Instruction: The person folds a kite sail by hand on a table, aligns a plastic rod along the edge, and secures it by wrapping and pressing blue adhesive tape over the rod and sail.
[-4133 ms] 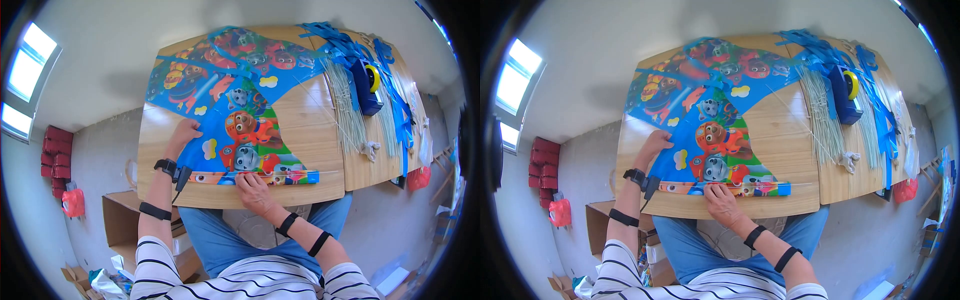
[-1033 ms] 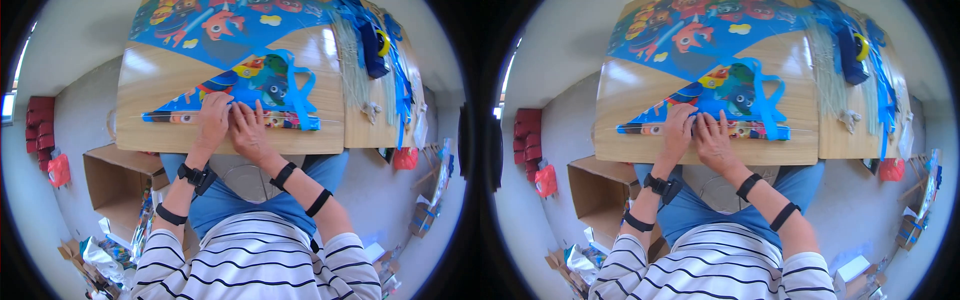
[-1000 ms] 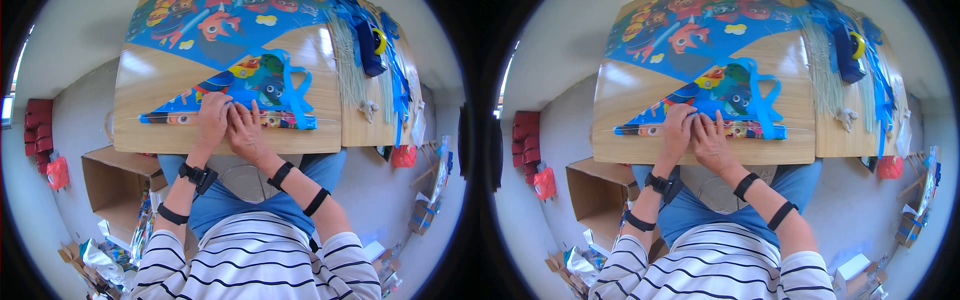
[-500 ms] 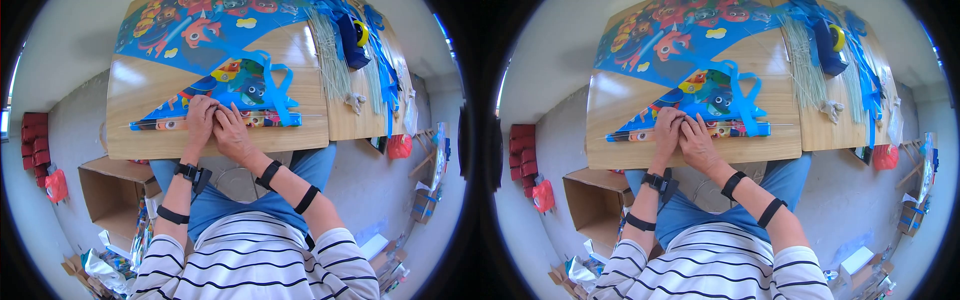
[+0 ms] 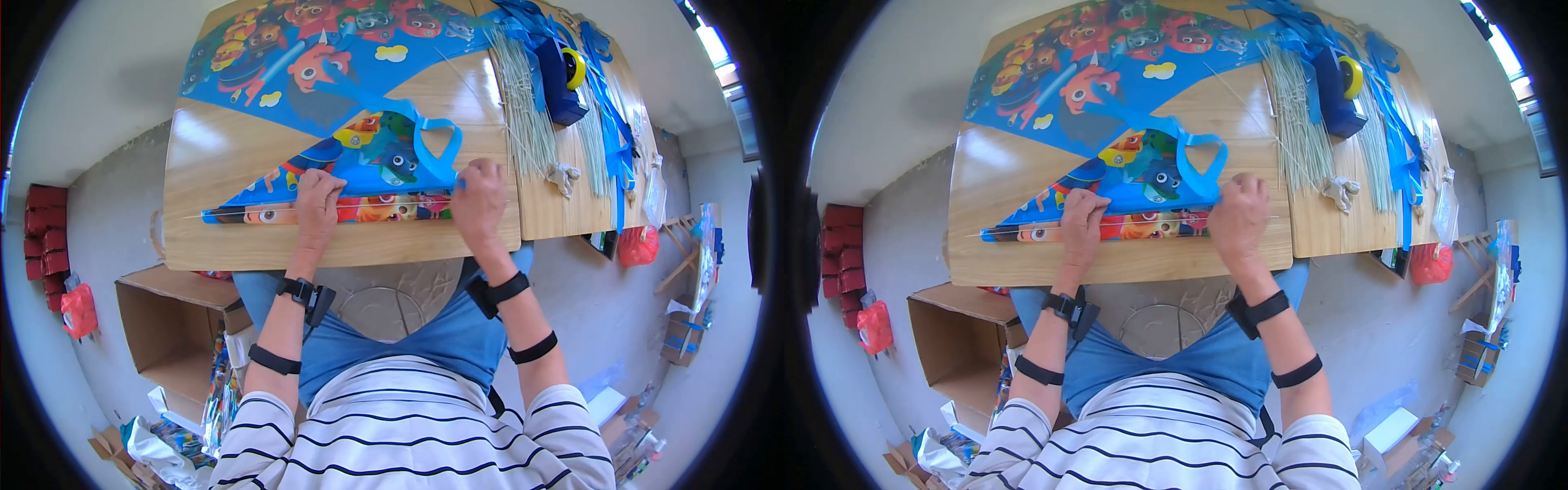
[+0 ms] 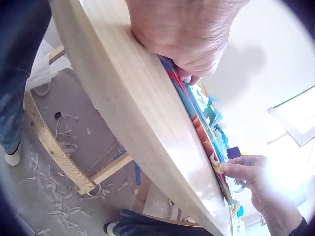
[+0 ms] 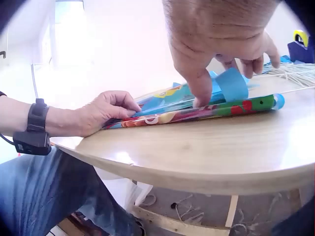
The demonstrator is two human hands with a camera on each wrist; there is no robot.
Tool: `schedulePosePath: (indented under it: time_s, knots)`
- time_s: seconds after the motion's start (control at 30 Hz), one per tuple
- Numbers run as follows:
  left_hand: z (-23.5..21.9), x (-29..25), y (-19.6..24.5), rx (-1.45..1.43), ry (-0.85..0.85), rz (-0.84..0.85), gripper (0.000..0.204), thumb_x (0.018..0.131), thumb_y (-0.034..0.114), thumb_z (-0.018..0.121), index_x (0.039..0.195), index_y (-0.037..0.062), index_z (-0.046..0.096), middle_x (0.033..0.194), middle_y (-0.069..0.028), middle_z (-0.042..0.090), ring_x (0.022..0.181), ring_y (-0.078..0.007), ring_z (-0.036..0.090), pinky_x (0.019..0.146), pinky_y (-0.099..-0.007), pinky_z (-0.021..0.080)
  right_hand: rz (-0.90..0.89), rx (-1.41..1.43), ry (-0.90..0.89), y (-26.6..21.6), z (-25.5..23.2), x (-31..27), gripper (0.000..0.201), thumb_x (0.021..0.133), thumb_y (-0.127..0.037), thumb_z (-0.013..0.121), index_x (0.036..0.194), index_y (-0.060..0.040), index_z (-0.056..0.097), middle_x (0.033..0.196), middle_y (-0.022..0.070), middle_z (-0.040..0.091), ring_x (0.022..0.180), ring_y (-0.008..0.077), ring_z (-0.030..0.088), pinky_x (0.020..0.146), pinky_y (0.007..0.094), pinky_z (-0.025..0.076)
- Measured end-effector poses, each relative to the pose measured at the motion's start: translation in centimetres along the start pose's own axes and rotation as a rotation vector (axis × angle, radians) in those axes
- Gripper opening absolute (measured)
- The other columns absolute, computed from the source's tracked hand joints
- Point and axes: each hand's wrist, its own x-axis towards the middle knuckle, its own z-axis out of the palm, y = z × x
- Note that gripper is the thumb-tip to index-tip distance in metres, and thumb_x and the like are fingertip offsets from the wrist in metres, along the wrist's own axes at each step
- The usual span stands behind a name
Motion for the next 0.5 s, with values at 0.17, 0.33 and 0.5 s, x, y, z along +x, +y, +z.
schedulePosePath:
  time_s: [0.17, 0.33, 0.5]
  knots:
    - [0.1, 0.1, 0.0, -0.006, 0.017, -0.005, 0.007, 0.086, -0.002, 0.074, 0.091, 0.0020, 0.072, 0.088, -0.0103, 0.058, 0.091, -0.0300, 0.058, 0.082, -0.0394, 0.047, 0.719, 0.697, 0.090, 6.7, -0.3, 7.0, 0.013, 0.088, -0.010, 0.070, 0.088, 0.0039, 0.069, 0.082, 0.0158, 0.070, 0.062, 0.0253, 0.067, 0.062, 0.0396, 0.056]
    - [0.1, 0.1, 0.1, -0.010, 0.022, 0.006, 0.006, 0.086, -0.001, 0.074, 0.091, 0.0020, 0.072, 0.088, -0.0097, 0.057, 0.090, -0.0298, 0.058, 0.082, -0.0394, 0.047, 0.899, 0.922, -0.270, 7.1, 1.6, 9.5, 0.027, 0.091, -0.021, 0.071, 0.090, 0.0062, 0.071, 0.074, 0.0167, 0.071, 0.063, 0.0243, 0.071, 0.061, 0.0373, 0.056]
    - [0.1, 0.1, 0.0, -0.006, 0.017, 0.013, 0.007, 0.087, -0.002, 0.073, 0.093, 0.0015, 0.072, 0.089, -0.0102, 0.057, 0.090, -0.0294, 0.058, 0.082, -0.0386, 0.048, 0.408, 0.342, -0.338, 5.6, 5.6, 9.7, 0.025, 0.086, -0.022, 0.080, 0.089, 0.0019, 0.073, 0.073, 0.0095, 0.068, 0.070, 0.0196, 0.070, 0.058, 0.0328, 0.051]
